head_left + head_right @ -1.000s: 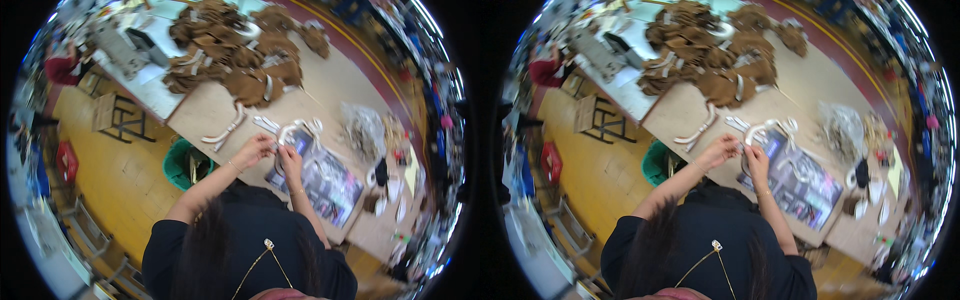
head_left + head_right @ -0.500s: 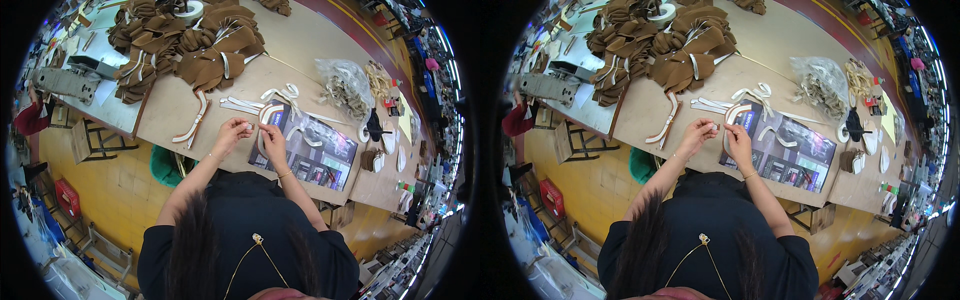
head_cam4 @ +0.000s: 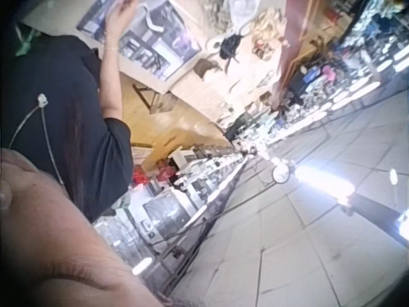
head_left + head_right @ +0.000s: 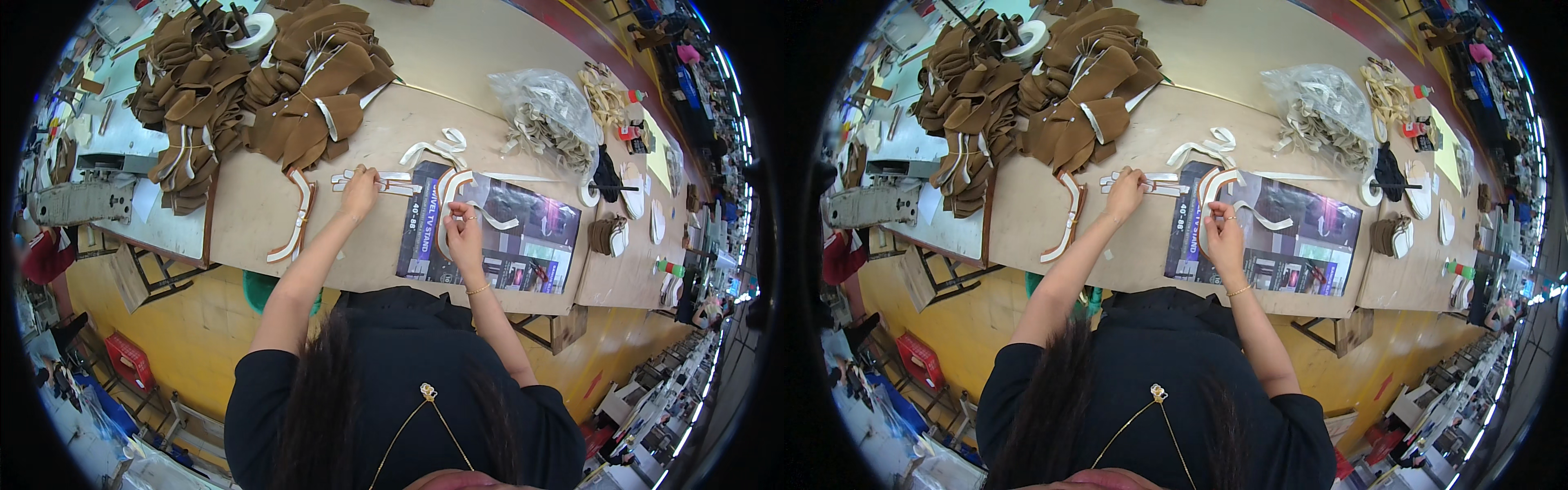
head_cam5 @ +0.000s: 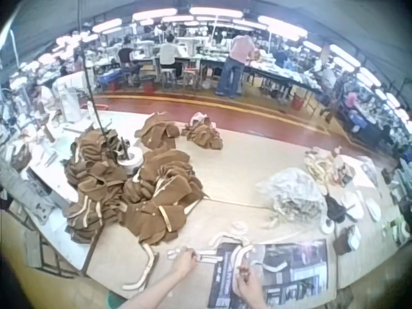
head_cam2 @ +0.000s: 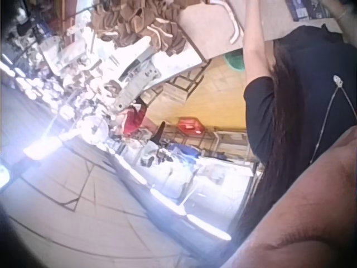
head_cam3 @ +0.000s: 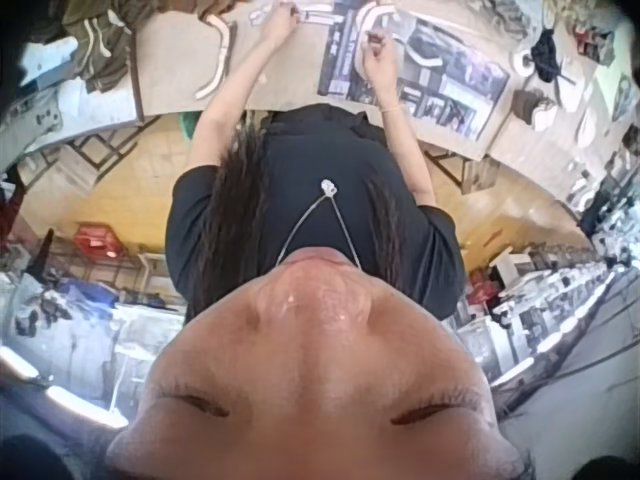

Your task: The person aligns and folds curved fabric pieces on a worktable, then uses scissors to trim edges. She bundles trimmed pieces with a rubber band and places them into a plastic bag. She walks to a collection area and deposits the bag, then returns to the workstation.

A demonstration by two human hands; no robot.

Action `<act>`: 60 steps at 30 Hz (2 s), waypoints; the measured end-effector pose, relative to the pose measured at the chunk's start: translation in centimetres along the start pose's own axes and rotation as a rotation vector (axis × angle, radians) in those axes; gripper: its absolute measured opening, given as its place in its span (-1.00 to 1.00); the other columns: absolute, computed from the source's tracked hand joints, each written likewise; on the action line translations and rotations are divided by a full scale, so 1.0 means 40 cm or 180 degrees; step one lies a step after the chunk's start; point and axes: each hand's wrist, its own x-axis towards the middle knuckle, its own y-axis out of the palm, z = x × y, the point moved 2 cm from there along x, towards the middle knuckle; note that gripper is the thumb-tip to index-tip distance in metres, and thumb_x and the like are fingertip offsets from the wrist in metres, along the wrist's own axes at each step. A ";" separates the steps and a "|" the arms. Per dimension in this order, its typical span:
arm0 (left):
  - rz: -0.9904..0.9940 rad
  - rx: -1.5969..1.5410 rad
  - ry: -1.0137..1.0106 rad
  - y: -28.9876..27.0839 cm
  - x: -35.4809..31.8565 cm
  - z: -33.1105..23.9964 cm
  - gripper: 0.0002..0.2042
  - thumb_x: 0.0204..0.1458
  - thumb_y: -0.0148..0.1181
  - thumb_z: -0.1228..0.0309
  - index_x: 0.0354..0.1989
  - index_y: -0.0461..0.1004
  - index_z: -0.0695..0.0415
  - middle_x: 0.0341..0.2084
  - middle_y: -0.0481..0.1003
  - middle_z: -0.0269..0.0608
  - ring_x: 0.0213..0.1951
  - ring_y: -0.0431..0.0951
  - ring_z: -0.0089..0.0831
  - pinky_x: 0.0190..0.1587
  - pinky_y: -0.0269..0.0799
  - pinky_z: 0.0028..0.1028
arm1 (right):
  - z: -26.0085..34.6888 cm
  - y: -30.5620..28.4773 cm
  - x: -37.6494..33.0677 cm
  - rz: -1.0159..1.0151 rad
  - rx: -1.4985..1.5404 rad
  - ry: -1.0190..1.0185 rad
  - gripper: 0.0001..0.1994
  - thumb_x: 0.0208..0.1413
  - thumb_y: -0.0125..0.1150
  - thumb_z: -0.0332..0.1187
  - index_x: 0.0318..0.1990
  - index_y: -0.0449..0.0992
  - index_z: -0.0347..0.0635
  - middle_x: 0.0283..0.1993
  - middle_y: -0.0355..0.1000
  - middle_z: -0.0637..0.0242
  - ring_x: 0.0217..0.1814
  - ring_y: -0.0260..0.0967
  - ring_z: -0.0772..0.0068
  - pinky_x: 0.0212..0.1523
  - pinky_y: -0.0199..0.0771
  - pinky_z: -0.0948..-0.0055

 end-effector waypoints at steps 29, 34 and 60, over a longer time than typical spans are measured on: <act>0.1481 -0.1084 -0.0653 -0.088 -0.077 -0.065 -0.76 0.17 0.07 0.38 -0.05 0.41 0.21 -0.22 0.51 -0.19 -0.15 0.52 -0.32 -0.10 0.42 -0.38 | 0.002 0.018 0.000 0.0114 0.1123 0.0212 -0.55 0.12 0.19 -0.54 0.17 0.27 -0.32 -0.17 0.48 0.28 -0.13 0.44 0.51 -0.08 0.43 0.54; 0.1624 -0.3750 -0.1255 -0.084 -0.116 -0.122 -0.71 0.26 -0.03 0.41 0.11 0.33 0.24 -0.12 0.51 -0.21 -0.18 0.55 -0.49 -0.15 0.47 -0.52 | 0.093 0.080 0.002 0.0262 0.2042 0.0543 -0.60 0.10 0.24 -0.53 0.10 0.31 -0.28 -0.14 0.45 0.35 -0.11 0.39 0.63 -0.09 0.39 0.64; 0.0675 -0.4245 -0.1126 -0.078 -0.299 -0.247 -0.68 0.34 -0.17 0.18 -0.02 0.36 0.18 -0.24 0.45 -0.25 -0.20 0.46 -0.54 -0.14 0.43 -0.50 | 0.112 0.103 -0.154 -0.0069 0.0273 -0.0566 -0.72 0.07 0.16 -0.49 -0.03 0.44 -0.31 -0.18 0.30 0.11 -0.17 0.36 0.20 -0.15 0.42 0.30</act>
